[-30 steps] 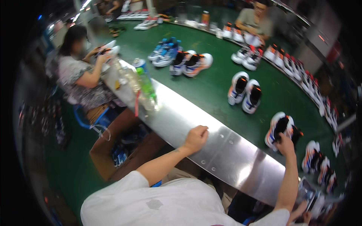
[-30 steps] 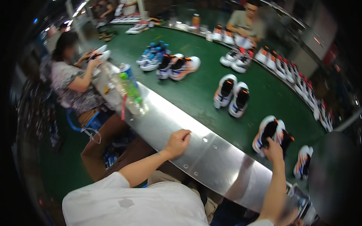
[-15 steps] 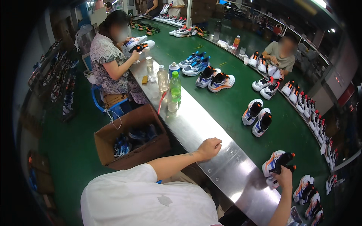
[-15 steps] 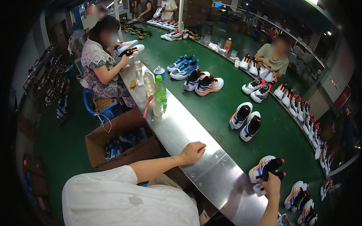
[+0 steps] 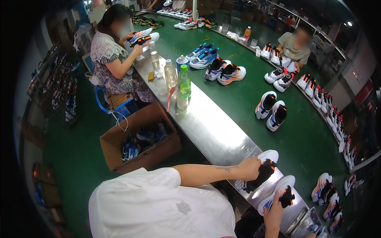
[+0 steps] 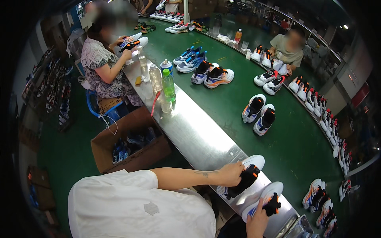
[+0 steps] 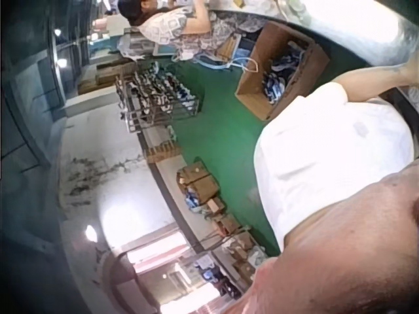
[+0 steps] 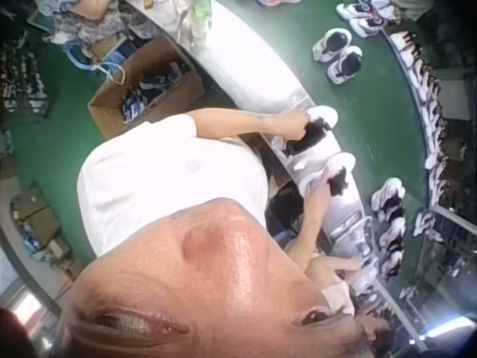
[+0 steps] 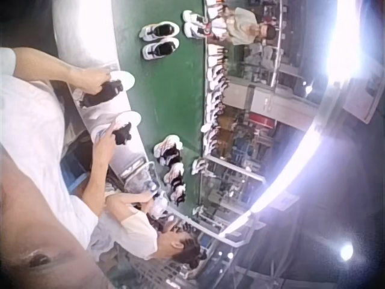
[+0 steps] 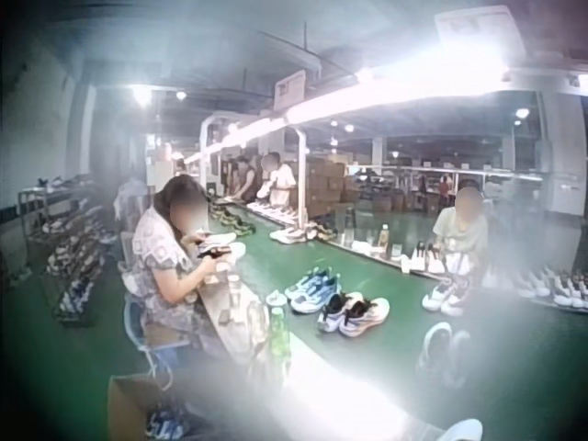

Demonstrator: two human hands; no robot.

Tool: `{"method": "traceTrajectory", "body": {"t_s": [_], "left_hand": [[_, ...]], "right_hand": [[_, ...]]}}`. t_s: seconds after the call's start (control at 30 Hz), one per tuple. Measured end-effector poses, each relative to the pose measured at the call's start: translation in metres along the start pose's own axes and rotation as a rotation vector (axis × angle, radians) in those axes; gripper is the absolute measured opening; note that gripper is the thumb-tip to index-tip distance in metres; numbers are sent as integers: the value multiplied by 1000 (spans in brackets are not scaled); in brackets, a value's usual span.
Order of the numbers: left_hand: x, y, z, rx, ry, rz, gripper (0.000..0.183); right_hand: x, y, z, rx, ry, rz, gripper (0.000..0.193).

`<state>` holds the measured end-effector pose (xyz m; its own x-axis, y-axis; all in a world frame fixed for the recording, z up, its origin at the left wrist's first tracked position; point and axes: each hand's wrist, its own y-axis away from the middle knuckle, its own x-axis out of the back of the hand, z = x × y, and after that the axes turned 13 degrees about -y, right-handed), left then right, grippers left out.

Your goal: The person repeatedly picks up white sneakers with orange accents from a conveyor belt and secures the heel straps by hand. They place each finished pair back onto the belt and continue the same process with additional pairs throughout the clip.

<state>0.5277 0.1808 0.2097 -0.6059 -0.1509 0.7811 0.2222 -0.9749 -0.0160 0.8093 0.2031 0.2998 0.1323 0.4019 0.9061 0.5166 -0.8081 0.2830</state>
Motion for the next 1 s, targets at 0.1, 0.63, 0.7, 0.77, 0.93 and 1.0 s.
{"method": "traceTrajectory", "body": {"t_s": [0.1, 0.63, 0.7, 0.77, 0.93, 1.0], "left_hand": [[4, 23, -1, -25, -61, -103, 45], [-22, 79, -7, 23, 289, 206, 40], [-20, 80, -5, -30, 281, 166, 43], [-7, 75, -4, -172, 261, 87, 47], [51, 43, 5, -293, 82, -315, 62], [80, 39, 20, -320, -12, -264, 54]], "right_hand": [[14, 11, -1, 58, 257, 92, 96], [-23, -63, -84, 774, -446, 108, 42], [-25, -58, -81, 723, -349, 109, 41], [-29, -53, -79, 647, -255, 94, 38], [-40, -53, -74, 690, -130, 211, 48], [-49, -54, -63, 714, -327, 227, 75]]}}
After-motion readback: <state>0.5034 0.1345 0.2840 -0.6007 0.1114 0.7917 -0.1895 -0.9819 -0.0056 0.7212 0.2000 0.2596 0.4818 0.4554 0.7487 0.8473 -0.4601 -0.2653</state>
